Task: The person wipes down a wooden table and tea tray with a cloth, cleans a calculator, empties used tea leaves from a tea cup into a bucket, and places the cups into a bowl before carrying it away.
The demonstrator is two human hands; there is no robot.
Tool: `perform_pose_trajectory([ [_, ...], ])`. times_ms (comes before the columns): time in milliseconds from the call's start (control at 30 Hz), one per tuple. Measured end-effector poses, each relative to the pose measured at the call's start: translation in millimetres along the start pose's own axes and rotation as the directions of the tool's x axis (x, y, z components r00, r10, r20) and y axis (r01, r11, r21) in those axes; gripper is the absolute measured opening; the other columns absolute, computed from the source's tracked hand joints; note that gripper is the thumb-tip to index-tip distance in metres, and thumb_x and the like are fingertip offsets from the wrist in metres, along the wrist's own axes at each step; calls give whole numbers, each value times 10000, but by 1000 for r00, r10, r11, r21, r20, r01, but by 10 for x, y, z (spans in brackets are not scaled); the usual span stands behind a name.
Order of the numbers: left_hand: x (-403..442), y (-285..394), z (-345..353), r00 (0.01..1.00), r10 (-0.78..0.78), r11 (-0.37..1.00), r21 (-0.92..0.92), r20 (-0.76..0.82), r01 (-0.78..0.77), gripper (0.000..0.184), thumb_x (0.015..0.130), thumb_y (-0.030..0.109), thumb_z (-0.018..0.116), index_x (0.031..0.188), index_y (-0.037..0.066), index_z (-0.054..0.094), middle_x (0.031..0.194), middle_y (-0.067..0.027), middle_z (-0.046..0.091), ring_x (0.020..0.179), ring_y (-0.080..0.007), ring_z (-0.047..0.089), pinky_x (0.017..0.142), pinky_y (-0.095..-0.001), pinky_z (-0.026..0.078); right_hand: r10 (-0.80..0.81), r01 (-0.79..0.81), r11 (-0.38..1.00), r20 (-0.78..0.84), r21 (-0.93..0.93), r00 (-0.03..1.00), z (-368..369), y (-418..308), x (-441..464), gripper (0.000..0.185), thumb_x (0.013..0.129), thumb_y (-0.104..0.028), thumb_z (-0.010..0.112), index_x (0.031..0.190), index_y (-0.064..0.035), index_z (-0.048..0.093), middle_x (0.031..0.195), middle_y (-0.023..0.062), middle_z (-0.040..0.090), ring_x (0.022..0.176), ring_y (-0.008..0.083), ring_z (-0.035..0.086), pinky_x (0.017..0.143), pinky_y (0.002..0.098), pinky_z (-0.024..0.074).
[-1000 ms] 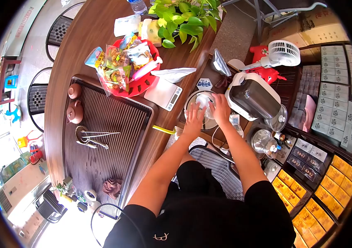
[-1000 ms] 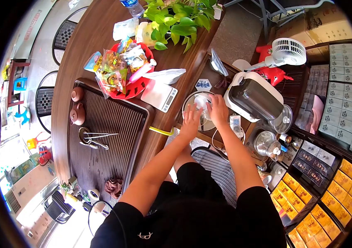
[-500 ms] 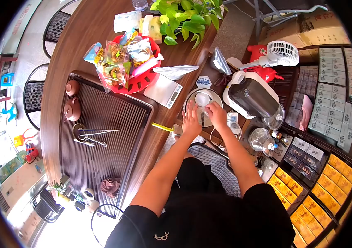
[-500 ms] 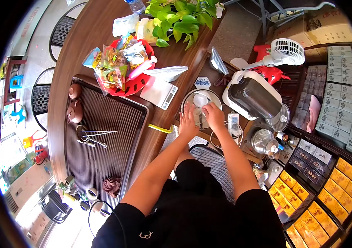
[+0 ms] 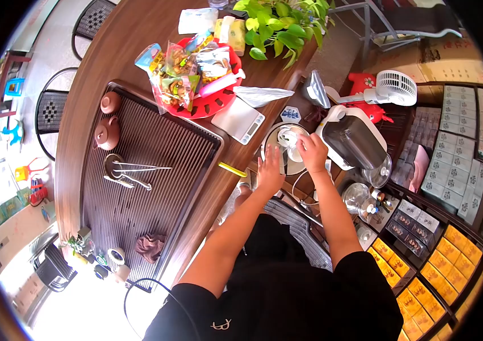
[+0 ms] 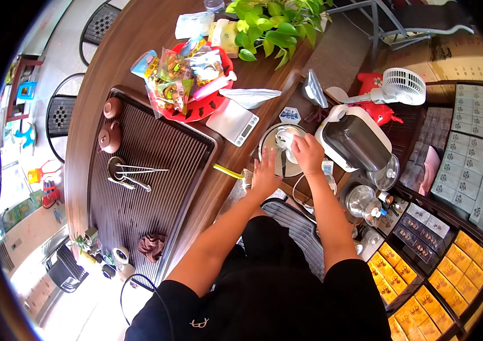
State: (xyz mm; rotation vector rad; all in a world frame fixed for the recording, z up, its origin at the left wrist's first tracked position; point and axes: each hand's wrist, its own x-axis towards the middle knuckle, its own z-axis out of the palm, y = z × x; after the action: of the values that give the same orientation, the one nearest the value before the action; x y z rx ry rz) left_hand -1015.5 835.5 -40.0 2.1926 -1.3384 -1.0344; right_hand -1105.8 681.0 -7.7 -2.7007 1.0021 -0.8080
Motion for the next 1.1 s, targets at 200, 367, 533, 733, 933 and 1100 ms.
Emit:
perform_pose_trajectory([
  [200,-59,-32,1,999,-39,988,-150,-10,38,1045,795,233,781,1582,19,126,1639,-259,137,1480,-423,270,1190,-544,285,-93,96,994,64,-42,994,298,-17,-186,170,739,-88,743,891,-149,696,736,40,532,668,248,598,560,381,501],
  [367,-231,-55,-241,997,-73,936,-343,34,80,934,849,328,739,1573,63,213,1616,-237,247,1369,-480,424,1132,-485,394,63,-49,994,144,-98,988,394,-19,-364,126,786,-136,747,904,-174,723,803,40,613,698,272,653,602,386,527],
  [533,-659,-39,-747,999,-13,854,-520,-44,-12,542,915,324,700,1369,67,554,1251,-196,657,1144,-346,646,968,-440,505,191,-205,978,255,27,948,518,62,-538,147,920,-255,703,1028,-157,686,889,56,627,763,292,662,637,414,527],
  [733,-1361,-369,-1573,905,-105,705,-672,-412,-225,335,925,148,702,1238,39,656,1058,-141,727,940,-215,722,845,-342,565,258,-247,966,226,-76,939,447,-171,-488,267,984,-264,611,1195,-108,663,1015,92,642,858,300,661,720,439,522],
  [933,-2476,-1328,-2492,535,-488,581,-714,-690,-391,259,988,50,622,1241,-5,630,1177,-96,689,1040,-172,661,921,-297,529,58,-165,918,290,361,955,430,-1782,-341,280,986,-190,643,1223,-49,598,971,102,630,758,214,625,675,345,530],
  [1100,-3766,-2419,-2549,-24,-673,688,-613,-740,-389,277,982,19,616,1258,-5,612,1211,-87,657,1119,-156,614,992,-293,486,-442,-52,709,501,703,744,471,-3981,-559,261,948,-190,696,1169,-68,632,944,101,624,779,240,643,679,336,533],
])
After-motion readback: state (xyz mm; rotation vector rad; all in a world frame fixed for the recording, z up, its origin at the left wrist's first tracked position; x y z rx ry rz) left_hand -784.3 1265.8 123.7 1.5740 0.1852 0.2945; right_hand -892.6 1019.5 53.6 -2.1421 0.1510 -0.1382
